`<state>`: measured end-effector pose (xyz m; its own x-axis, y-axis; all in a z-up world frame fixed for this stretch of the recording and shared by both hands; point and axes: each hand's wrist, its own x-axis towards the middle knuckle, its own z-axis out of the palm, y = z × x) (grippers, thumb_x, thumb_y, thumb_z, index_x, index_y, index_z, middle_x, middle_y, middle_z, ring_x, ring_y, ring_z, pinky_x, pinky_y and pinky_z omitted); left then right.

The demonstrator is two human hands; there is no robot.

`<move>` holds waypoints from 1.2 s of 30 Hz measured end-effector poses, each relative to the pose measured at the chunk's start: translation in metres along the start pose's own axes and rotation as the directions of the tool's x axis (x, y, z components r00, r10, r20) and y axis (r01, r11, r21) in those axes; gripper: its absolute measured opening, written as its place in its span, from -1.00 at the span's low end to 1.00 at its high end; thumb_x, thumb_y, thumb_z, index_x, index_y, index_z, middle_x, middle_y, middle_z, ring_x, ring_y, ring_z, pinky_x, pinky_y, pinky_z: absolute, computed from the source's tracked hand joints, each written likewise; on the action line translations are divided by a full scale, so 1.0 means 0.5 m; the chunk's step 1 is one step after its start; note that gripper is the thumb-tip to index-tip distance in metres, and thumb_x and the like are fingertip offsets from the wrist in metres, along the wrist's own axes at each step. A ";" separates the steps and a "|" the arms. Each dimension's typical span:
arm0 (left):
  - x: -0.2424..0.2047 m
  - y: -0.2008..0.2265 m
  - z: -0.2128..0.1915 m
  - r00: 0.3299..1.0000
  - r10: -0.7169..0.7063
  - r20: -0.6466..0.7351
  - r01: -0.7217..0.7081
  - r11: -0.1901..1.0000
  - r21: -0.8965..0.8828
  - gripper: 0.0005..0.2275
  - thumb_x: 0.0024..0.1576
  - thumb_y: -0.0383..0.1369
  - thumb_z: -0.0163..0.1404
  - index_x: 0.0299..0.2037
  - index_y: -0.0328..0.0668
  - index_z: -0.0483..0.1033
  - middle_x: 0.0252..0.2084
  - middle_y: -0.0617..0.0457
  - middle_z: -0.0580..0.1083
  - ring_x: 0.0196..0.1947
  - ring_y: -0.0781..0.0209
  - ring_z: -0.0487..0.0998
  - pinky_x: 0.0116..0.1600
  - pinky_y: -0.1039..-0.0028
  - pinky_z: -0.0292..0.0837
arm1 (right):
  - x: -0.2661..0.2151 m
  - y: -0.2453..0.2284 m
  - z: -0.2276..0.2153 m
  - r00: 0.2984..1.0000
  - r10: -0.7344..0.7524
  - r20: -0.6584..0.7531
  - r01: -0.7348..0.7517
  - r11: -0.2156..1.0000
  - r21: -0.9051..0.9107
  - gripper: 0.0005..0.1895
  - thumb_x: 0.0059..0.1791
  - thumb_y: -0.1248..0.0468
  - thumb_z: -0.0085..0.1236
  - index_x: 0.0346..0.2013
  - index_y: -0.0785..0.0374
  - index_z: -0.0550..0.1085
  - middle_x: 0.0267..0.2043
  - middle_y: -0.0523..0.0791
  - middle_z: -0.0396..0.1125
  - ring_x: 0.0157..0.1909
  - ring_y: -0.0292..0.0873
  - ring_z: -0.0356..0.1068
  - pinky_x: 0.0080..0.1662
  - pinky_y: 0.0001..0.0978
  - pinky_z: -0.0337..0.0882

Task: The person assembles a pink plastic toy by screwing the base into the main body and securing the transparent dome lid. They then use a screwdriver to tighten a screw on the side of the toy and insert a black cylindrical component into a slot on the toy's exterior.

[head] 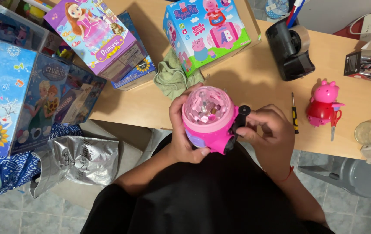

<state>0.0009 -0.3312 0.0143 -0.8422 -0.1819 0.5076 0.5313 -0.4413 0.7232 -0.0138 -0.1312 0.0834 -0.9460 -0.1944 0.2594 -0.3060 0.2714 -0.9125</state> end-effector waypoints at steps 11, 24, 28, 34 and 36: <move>0.020 0.012 -0.004 0.996 -0.002 0.090 -0.001 1.000 0.024 -0.08 -0.08 -0.10 0.27 0.36 -0.25 -0.11 0.42 -0.50 0.02 0.46 -0.41 0.03 0.45 -0.19 0.01 | 0.024 0.015 -0.003 0.961 0.185 0.203 -0.247 0.906 0.345 -0.40 -0.22 0.43 0.43 0.04 0.58 0.41 -0.10 0.07 0.30 -0.08 -0.11 0.38 0.00 -0.30 0.42; 0.014 0.008 -0.030 0.958 -0.184 0.218 0.217 0.967 -0.136 0.01 -0.15 -0.11 0.30 0.38 -0.39 -0.17 0.46 -0.44 0.03 0.46 -0.28 0.10 0.48 -0.09 0.02 | 0.030 -0.019 0.042 0.869 0.338 0.362 -0.495 0.611 0.618 0.09 -0.36 0.38 0.42 0.40 0.57 0.14 0.31 0.21 0.25 0.30 0.07 0.32 0.26 -0.06 0.36; 0.020 0.026 -0.015 0.956 -0.209 0.207 0.228 0.971 -0.075 0.01 -0.12 -0.07 0.27 0.39 -0.38 -0.17 0.44 -0.36 0.08 0.45 -0.20 0.11 0.51 -0.06 -0.03 | 0.005 -0.009 0.031 0.865 0.402 0.299 -0.500 0.646 0.577 0.01 -0.32 0.35 0.40 0.38 0.53 0.21 0.25 0.16 0.31 0.23 0.02 0.37 0.21 -0.07 0.42; 0.056 0.051 -0.034 0.908 -0.251 0.336 0.192 0.961 0.198 -0.01 -0.08 0.08 0.16 0.44 -0.37 -0.09 0.46 -0.32 0.10 0.51 -0.26 0.01 0.54 -0.17 -0.37 | -0.045 0.051 0.014 0.894 0.409 0.182 -0.433 0.688 0.582 -0.05 -0.33 0.42 0.39 0.33 0.52 0.26 0.22 0.15 0.31 0.24 0.06 0.37 0.22 -0.08 0.41; 0.081 0.064 -0.042 0.879 -0.269 0.393 0.134 0.932 0.338 -0.02 -0.04 0.19 0.08 0.47 -0.31 -0.02 0.49 -0.27 0.10 0.56 -0.27 -0.06 0.54 -0.19 -0.53 | -0.047 0.059 0.009 0.906 0.394 0.152 -0.405 0.707 0.580 -0.05 -0.34 0.41 0.41 0.33 0.50 0.27 0.22 0.14 0.31 0.24 0.06 0.37 0.23 -0.08 0.41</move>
<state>-0.0183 -0.3710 0.0482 -0.8471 0.3043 0.4357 0.4130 -0.1390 0.9001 -0.0003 -0.1228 0.0489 -0.9619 -0.2123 -0.1725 0.2283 -0.2757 -0.9337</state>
